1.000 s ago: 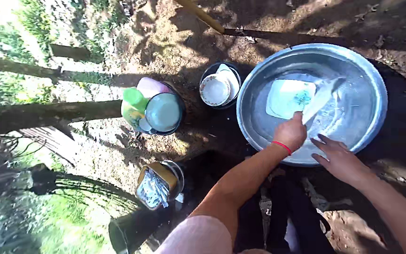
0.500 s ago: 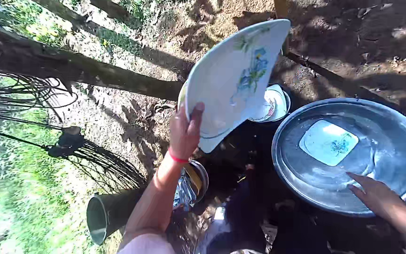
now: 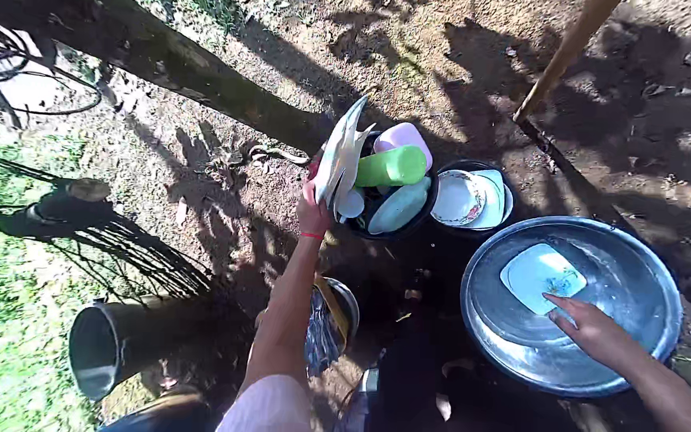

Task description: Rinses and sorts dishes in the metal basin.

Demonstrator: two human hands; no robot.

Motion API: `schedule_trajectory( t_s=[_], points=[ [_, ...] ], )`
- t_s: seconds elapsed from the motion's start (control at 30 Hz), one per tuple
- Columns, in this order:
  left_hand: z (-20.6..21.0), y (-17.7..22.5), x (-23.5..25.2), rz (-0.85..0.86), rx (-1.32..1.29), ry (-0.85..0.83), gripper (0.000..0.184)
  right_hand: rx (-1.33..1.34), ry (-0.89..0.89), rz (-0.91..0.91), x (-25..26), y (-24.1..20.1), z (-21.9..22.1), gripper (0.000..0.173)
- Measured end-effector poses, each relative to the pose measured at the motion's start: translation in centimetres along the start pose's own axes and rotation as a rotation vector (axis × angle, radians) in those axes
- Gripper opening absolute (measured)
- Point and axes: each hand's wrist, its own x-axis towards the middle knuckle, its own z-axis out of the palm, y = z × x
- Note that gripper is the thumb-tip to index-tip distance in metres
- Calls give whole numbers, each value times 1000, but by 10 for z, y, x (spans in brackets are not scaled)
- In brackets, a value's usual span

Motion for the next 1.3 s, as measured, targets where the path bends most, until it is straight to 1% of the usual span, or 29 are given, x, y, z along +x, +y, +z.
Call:
schedule_trajectory(
  t_s=[0.07,0.13,0.17,0.27,0.33,0.4,0.43,0.47,0.5,0.57,0.6,0.63,0.67,0.7,0.77,0.87,0.93,1.0,1.07,1.13,1.17,1.23,1.3],
  points=[
    [30,-15,-2,-21,-35,-71,40,-41,-38,20,3,-2,2,43],
    [45,-29,-2,-31,-62,-185,50,-55,-78,60,7,-7,4,44],
    [48,-34,1,-43,-72,-267,54,-55,-94,84,10,-10,4,44],
    [51,-49,6,28,-122,-402,68,-53,-131,129,20,-12,9,45],
    [49,-49,8,1,-83,-521,74,-49,-133,132,23,-9,14,45],
    [46,-49,8,-30,-36,-565,78,-18,-129,127,25,-4,20,46],
    [45,-50,4,-24,-46,-532,81,6,-125,122,25,0,24,46],
    [44,-52,-3,-2,-65,-462,84,38,-117,118,23,5,28,46],
    [45,-52,-14,35,-88,-345,86,74,-96,111,18,12,32,45],
    [51,-39,-40,184,-164,-22,91,152,-63,116,6,25,42,45],
    [58,-22,-52,282,-219,128,93,185,-61,139,0,33,48,45],
    [66,3,-66,349,-248,208,90,217,-66,173,-8,44,56,44],
    [78,30,-83,394,-284,217,85,240,-71,208,-18,56,66,44],
    [95,58,-103,429,-339,177,80,257,-76,244,-26,70,78,44],
    [141,106,-145,486,-476,-1,71,289,-80,295,-40,98,100,43],
    [221,151,-206,530,-568,-325,64,375,-36,321,-51,153,142,43],
    [266,174,-234,509,-503,-528,59,446,-22,345,-48,193,165,41],
    [306,194,-253,406,-394,-747,53,539,-10,374,-39,237,184,42],
    [346,208,-264,317,-227,-979,55,614,28,388,-30,280,197,42],
    [388,206,-282,228,-78,-1093,61,691,71,430,-27,313,216,41],
    [410,209,-287,180,-10,-1118,63,712,100,456,-23,331,220,41],
    [446,212,-301,130,120,-1130,66,719,135,497,-18,361,228,42],
    [472,212,-314,150,243,-1131,67,727,174,507,-9,384,241,42]
  ],
)
